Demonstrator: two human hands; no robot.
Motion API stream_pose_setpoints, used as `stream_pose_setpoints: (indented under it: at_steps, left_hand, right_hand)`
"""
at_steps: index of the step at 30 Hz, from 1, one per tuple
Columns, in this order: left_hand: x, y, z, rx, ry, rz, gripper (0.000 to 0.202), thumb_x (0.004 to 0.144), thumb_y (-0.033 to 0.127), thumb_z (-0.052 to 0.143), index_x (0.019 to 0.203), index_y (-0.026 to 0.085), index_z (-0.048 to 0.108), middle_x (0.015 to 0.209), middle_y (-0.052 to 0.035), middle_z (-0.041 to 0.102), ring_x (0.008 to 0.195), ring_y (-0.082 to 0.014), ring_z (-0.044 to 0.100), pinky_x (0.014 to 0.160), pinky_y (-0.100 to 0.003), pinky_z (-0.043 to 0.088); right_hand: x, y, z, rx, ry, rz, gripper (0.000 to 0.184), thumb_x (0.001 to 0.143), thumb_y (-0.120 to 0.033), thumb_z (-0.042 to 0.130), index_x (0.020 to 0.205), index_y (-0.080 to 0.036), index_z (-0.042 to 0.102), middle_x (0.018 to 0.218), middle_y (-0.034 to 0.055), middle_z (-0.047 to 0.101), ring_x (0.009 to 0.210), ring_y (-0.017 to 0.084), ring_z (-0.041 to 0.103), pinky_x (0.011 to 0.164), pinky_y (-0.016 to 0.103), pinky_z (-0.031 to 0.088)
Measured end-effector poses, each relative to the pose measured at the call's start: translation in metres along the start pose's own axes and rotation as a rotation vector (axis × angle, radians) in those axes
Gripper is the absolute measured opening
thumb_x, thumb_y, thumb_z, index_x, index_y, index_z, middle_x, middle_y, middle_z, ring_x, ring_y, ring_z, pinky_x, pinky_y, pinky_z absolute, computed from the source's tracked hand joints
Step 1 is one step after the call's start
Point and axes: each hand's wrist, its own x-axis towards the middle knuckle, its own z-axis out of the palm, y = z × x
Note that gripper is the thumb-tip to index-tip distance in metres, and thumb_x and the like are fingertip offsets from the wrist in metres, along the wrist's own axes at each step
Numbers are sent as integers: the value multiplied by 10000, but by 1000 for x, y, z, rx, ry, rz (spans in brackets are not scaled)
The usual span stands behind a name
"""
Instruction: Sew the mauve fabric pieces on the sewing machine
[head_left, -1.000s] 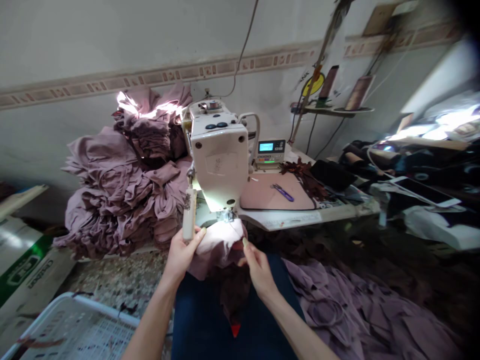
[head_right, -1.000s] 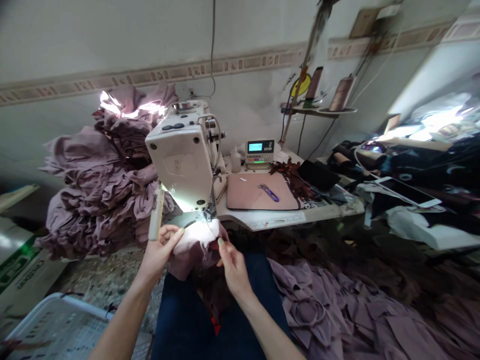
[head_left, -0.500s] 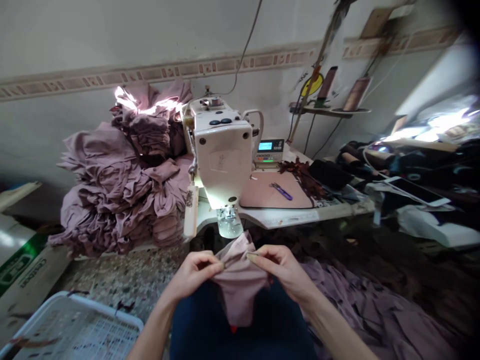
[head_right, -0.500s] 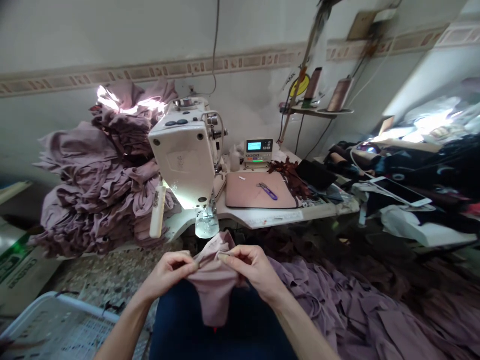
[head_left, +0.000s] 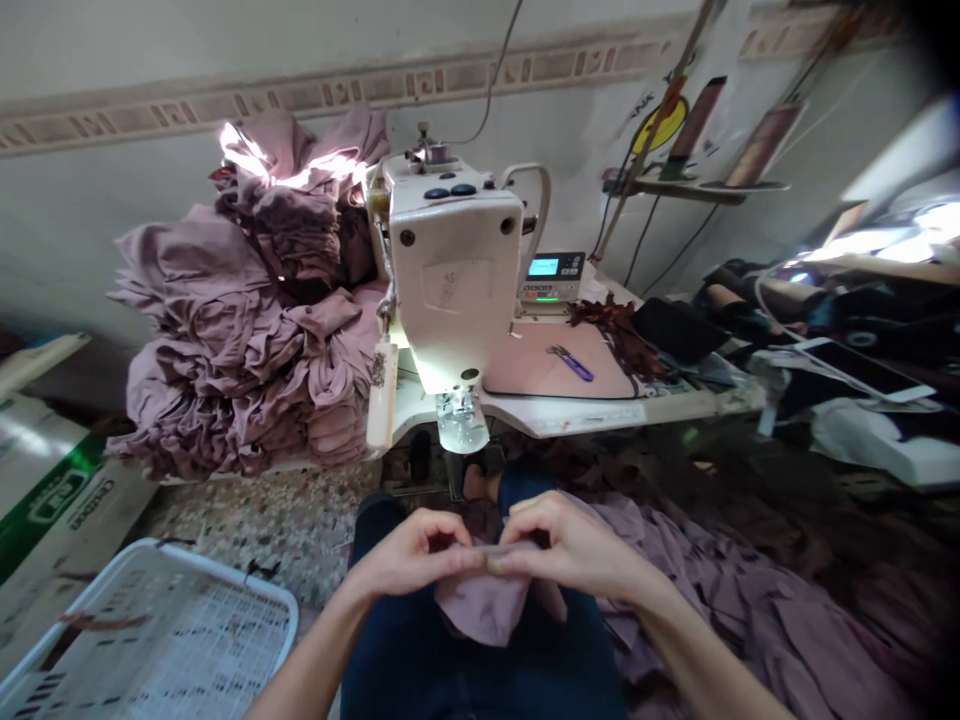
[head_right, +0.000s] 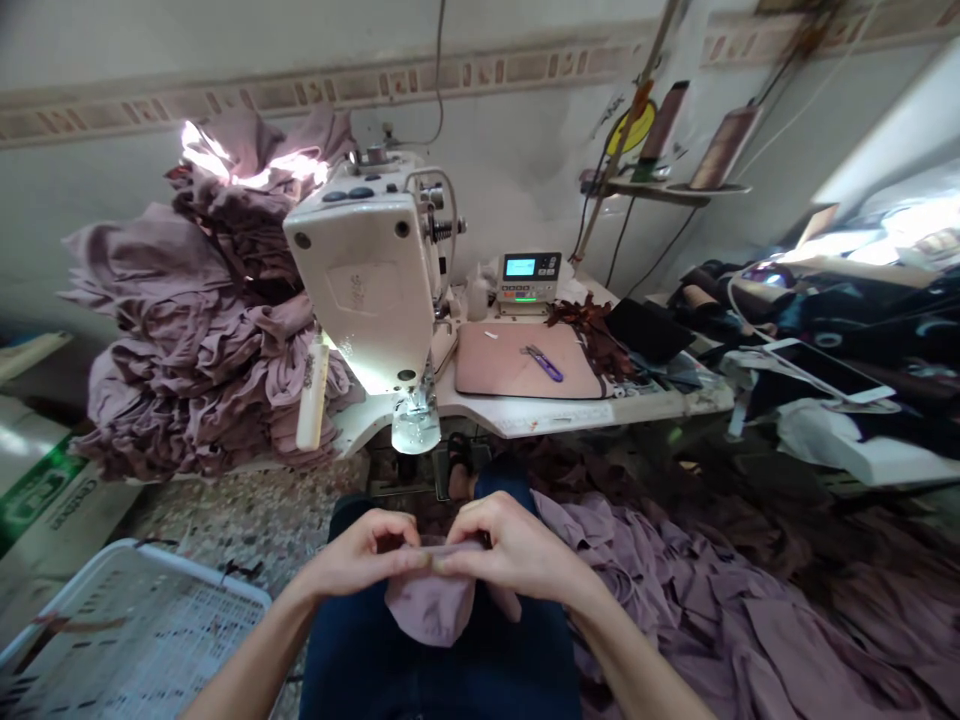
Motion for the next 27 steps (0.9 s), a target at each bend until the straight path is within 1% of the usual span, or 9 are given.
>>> stream_pose_setpoints:
  at_steps: [3,6,8,9,12,16,19,22,27]
  left_hand:
    - [-3,0,-11,14,183,0,412,942,545,781,888,136,781,779,-50,677,673,-145,552,609,-229,421]
    - [-2,1,-17,-9,357,39,374,916,498,825,1052,150,798,711,6,601,620,-122,500,572,-210,383]
    - [-2,5,-19,-9,412,79,419,920,468,826,1215,171,803,711,14,591,610,-126,497,564,-215,384]
    - [-1,7,-21,21,425,108,415,933,454,812,1246,181,814,742,-6,625,637,-139,528,584,-225,407]
    - [-2,18,-24,204,442,205,313,994,424,733,1134,190,886,821,-75,715,733,-188,614,666,-265,459]
    - [-1,32,-28,346,478,285,347,1031,445,670,978,190,899,753,-79,691,709,-208,599,705,-294,462]
    - [4,40,-29,329,488,307,387,1051,456,628,882,192,854,797,-78,693,748,-214,602,749,-296,466]
    - [11,46,-28,272,523,295,391,1048,445,609,830,183,801,821,-69,701,782,-217,617,759,-292,469]
    - [25,54,-31,190,634,207,367,934,482,733,748,166,757,758,-55,703,729,-210,607,693,-290,460]
  right_hand:
    - [1,14,1,46,200,25,209,902,-365,822,769,-212,875,736,37,792,690,213,695,633,266,492]
    - [8,22,6,140,325,61,293,910,-435,803,754,-191,846,733,42,777,693,212,669,656,286,495]
    - [12,21,8,187,374,67,340,895,-483,802,739,-182,828,708,41,755,661,202,640,632,290,482]
    - [14,19,9,197,398,65,352,889,-499,801,741,-180,825,700,41,746,650,200,630,619,290,474]
    - [16,7,11,155,466,20,356,893,-500,792,735,-183,824,694,45,735,650,202,625,611,294,472]
    - [15,-13,11,15,597,-102,309,919,-442,782,733,-204,846,666,48,717,627,203,613,613,311,484]
    - [17,-21,8,-8,666,-128,275,910,-423,792,745,-211,854,679,49,732,621,201,615,611,313,481]
    - [25,-19,2,67,694,-83,283,879,-436,799,716,-206,825,703,47,752,662,216,637,651,320,496]
    - [44,-4,-8,249,735,-9,311,809,-471,841,680,-190,804,661,24,723,647,196,603,652,319,470]
